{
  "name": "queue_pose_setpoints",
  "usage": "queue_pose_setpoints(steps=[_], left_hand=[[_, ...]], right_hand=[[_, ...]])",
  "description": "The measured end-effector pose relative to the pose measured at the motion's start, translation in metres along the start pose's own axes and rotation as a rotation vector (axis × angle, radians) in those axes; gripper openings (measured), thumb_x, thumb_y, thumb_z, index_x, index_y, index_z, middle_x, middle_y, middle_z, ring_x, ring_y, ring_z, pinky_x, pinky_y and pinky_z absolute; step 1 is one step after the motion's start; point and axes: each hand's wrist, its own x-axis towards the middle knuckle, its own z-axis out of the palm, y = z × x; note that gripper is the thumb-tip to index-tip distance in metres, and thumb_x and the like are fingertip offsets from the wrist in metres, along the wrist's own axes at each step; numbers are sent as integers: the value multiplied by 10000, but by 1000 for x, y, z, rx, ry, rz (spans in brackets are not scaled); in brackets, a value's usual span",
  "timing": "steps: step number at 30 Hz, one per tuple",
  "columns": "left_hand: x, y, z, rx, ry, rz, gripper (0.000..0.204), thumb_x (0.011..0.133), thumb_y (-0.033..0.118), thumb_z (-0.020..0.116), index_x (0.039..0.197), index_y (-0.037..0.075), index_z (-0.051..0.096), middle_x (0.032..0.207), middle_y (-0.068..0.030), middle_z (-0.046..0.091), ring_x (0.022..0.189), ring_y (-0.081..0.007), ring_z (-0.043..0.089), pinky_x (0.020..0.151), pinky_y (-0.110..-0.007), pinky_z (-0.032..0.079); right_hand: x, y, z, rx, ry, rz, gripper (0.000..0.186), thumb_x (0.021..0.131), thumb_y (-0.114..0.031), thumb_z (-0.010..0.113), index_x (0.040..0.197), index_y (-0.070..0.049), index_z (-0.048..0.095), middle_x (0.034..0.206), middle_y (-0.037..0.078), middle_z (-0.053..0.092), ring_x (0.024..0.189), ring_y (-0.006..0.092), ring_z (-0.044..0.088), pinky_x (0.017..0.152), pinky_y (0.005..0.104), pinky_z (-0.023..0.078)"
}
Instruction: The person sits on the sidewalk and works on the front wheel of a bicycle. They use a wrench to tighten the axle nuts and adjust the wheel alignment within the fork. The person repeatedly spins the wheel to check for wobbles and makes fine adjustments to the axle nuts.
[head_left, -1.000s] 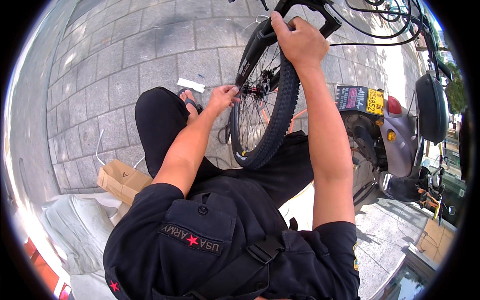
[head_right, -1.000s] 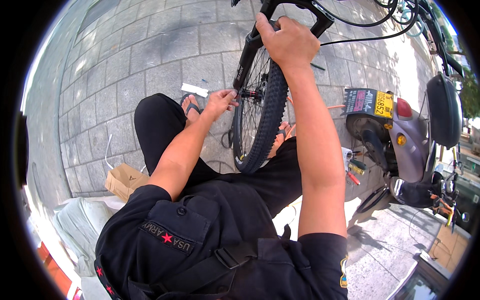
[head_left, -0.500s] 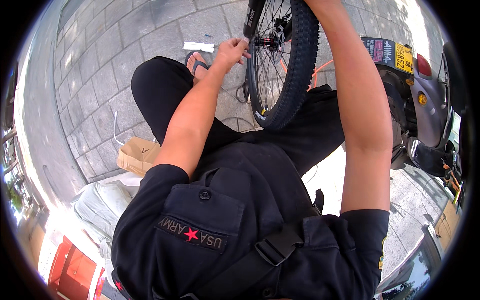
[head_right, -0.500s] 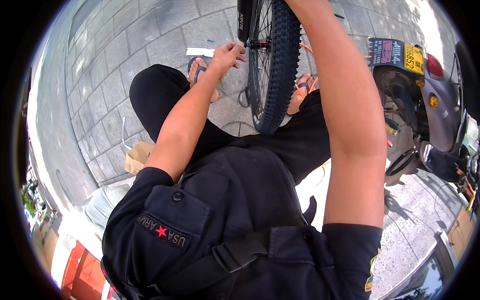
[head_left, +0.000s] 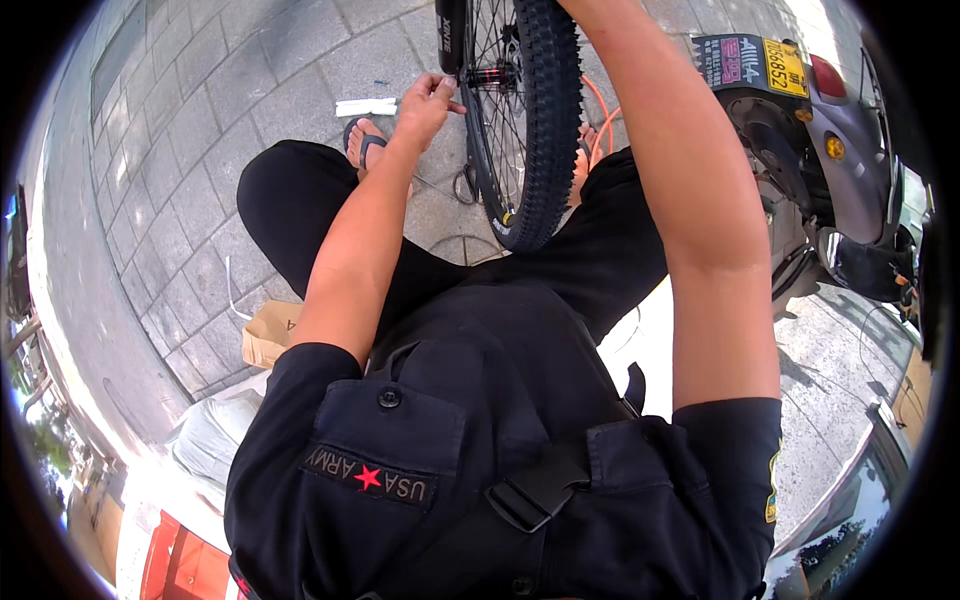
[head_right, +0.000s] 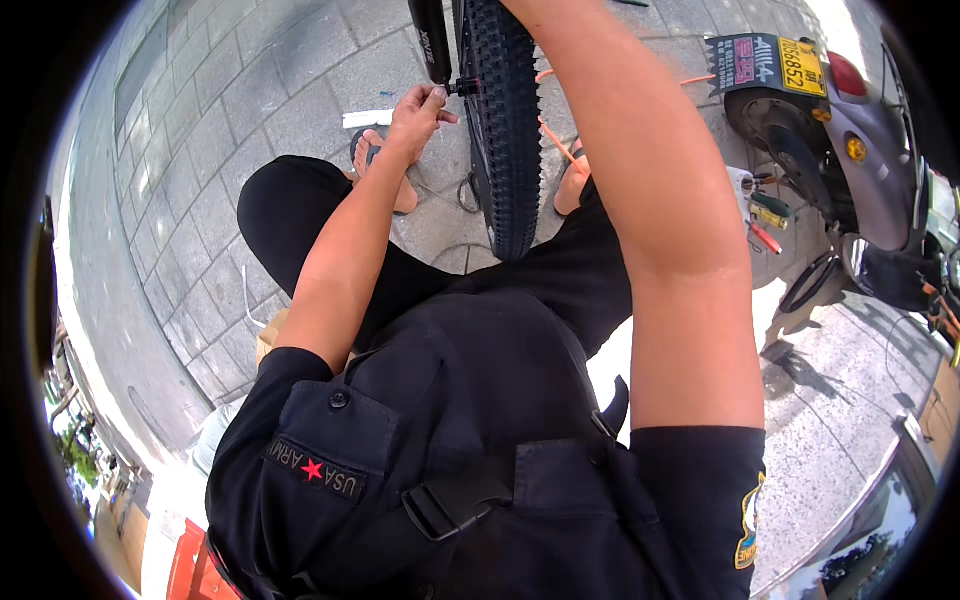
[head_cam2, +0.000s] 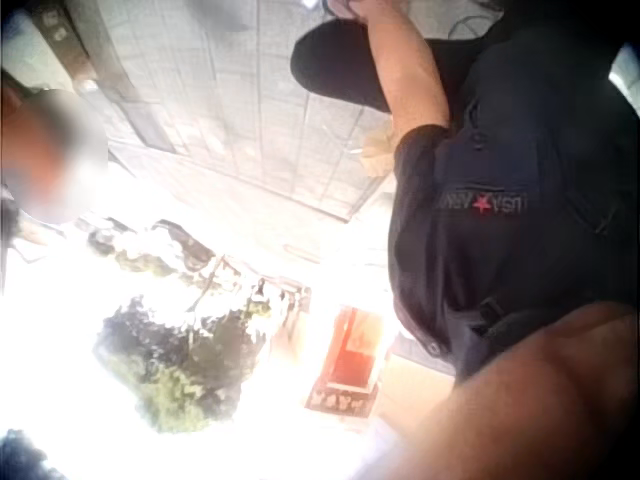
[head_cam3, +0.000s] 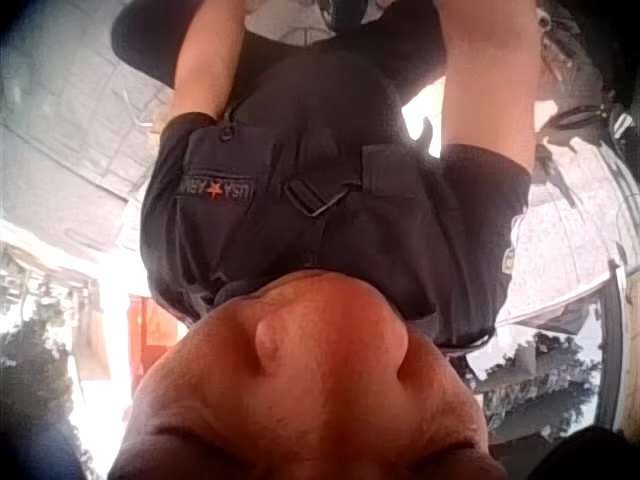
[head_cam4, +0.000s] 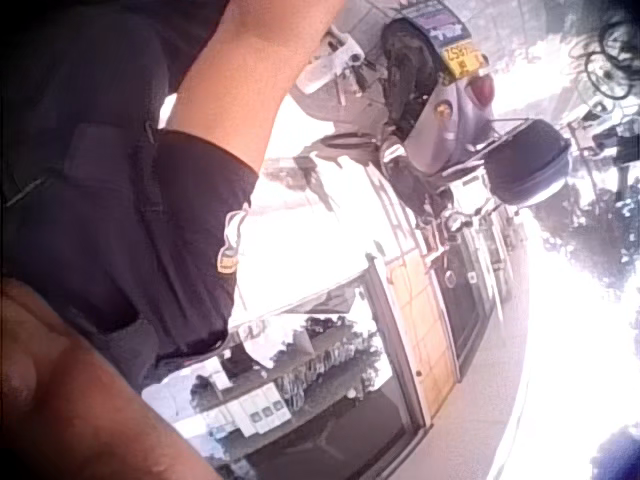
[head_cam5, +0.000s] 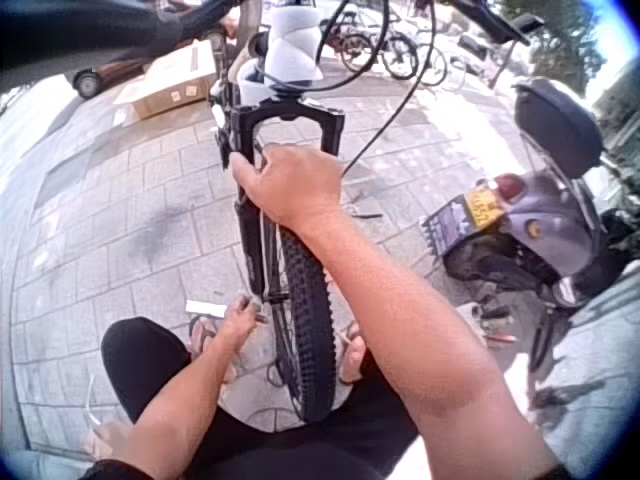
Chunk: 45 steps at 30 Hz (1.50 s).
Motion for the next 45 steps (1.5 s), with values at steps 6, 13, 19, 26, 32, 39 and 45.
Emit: queue_pose_setpoints(steps=[6,13,19,26,32,39,45], left_hand=[[9,11,-24,108,198,-71,792,854,208,780,1530,61,395,1341,-112,582,1078,-214,620,788,-350,520],[-17,158,19,186,82,472,895,862,28,772,1589,27,251,1495,-163,465,1328,-283,527,1077,-409,474],[47,213,10,183,212,568,573,900,19,726,1411,26,467,1237,-100,645,1058,-204,660,861,-329,559],[54,223,12,142,75,597,366,900,110,794,1209,55,605,1060,-44,666,946,-159,656,818,-302,558],[55,225,3,209,111,569,348,914,136,792,1199,78,600,1047,-28,653,923,-159,656,798,-310,562],[53,220,2,186,96,512,344,936,111,761,1231,97,585,1024,-24,634,905,-160,650,750,-323,566],[63,221,-20,210,78,519,338,944,109,749,1240,89,587,1035,-31,635,886,-155,639,740,-321,559]], right_hand=[[-2,15,0,-87,125,-14,488,855,-573,636,905,-121,812,969,113,775,1013,291,711,862,448,518],[-139,14,-97,608,197,523,622,897,-324,684,1350,84,560,1315,263,573,1214,454,579,1030,480,472],[-217,9,-126,675,14,397,463,999,-311,592,1282,53,640,1146,242,685,1027,404,682,892,460,541],[-318,106,-214,489,485,748,292,986,-247,702,1093,24,722,878,98,738,776,116,693,690,289,542],[-491,258,-272,-44,161,1532,417,949,-415,619,948,-25,766,923,224,746,909,400,726,820,451,544],[-549,370,-286,-37,70,1639,319,902,-307,644,1114,-120,792,1147,166,755,1135,330,703,995,415,531],[-537,417,-268,31,-104,1533,410,870,-306,737,1221,-95,757,1149,157,764,1101,283,724,977,372,538]])
